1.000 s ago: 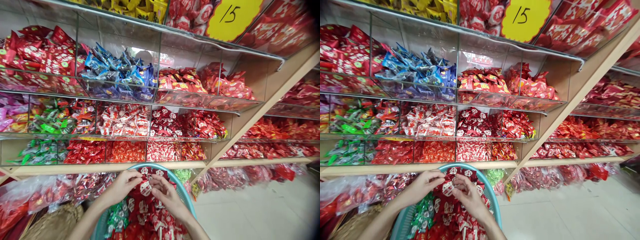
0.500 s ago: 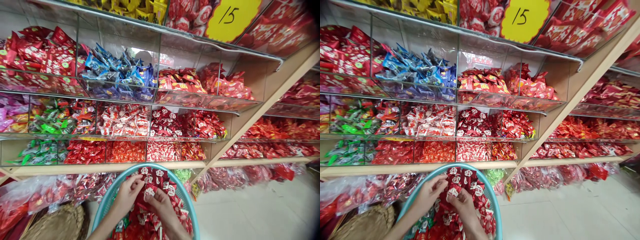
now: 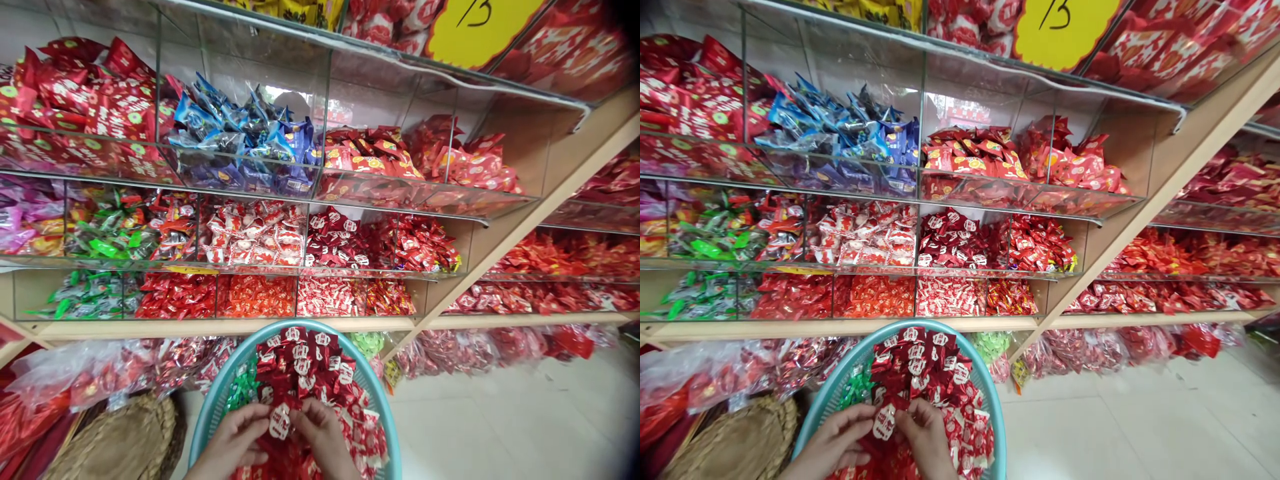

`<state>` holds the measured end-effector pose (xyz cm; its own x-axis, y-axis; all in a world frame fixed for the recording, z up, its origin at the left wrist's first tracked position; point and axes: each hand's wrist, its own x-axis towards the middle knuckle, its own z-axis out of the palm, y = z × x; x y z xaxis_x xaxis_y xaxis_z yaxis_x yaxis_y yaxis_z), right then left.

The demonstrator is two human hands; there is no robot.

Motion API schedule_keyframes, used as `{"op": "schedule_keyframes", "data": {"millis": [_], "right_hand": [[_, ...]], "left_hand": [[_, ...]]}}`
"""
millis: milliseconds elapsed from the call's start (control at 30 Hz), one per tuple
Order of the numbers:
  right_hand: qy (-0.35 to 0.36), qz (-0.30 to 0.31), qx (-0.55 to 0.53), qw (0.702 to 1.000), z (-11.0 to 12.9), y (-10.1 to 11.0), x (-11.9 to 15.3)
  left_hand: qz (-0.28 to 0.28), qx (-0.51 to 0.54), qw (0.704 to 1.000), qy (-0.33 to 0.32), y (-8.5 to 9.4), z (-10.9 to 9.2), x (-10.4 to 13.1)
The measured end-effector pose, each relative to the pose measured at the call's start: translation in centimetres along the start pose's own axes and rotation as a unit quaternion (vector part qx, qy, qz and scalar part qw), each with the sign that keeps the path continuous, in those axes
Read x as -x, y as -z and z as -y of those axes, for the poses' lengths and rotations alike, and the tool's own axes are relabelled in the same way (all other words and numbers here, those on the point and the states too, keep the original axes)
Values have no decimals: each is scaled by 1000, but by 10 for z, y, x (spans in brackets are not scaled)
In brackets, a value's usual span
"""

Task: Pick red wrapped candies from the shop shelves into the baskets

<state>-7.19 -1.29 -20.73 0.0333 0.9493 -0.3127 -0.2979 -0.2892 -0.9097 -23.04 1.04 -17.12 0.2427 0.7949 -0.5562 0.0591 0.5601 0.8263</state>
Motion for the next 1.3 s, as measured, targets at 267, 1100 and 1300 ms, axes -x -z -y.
{"op": "schedule_keyframes", "data": {"millis": [267, 1100, 1300], "right_hand": [[38, -26, 26, 999, -6, -5, 4], [311, 3, 624, 717, 24, 31, -28], [299, 11, 571, 765, 32, 36, -27]], "left_hand": [[20, -26, 999, -20, 13, -9, -17], [-11, -62, 996, -60, 27, -11, -68], [-2, -102, 992, -80, 18, -15, -67]]}}
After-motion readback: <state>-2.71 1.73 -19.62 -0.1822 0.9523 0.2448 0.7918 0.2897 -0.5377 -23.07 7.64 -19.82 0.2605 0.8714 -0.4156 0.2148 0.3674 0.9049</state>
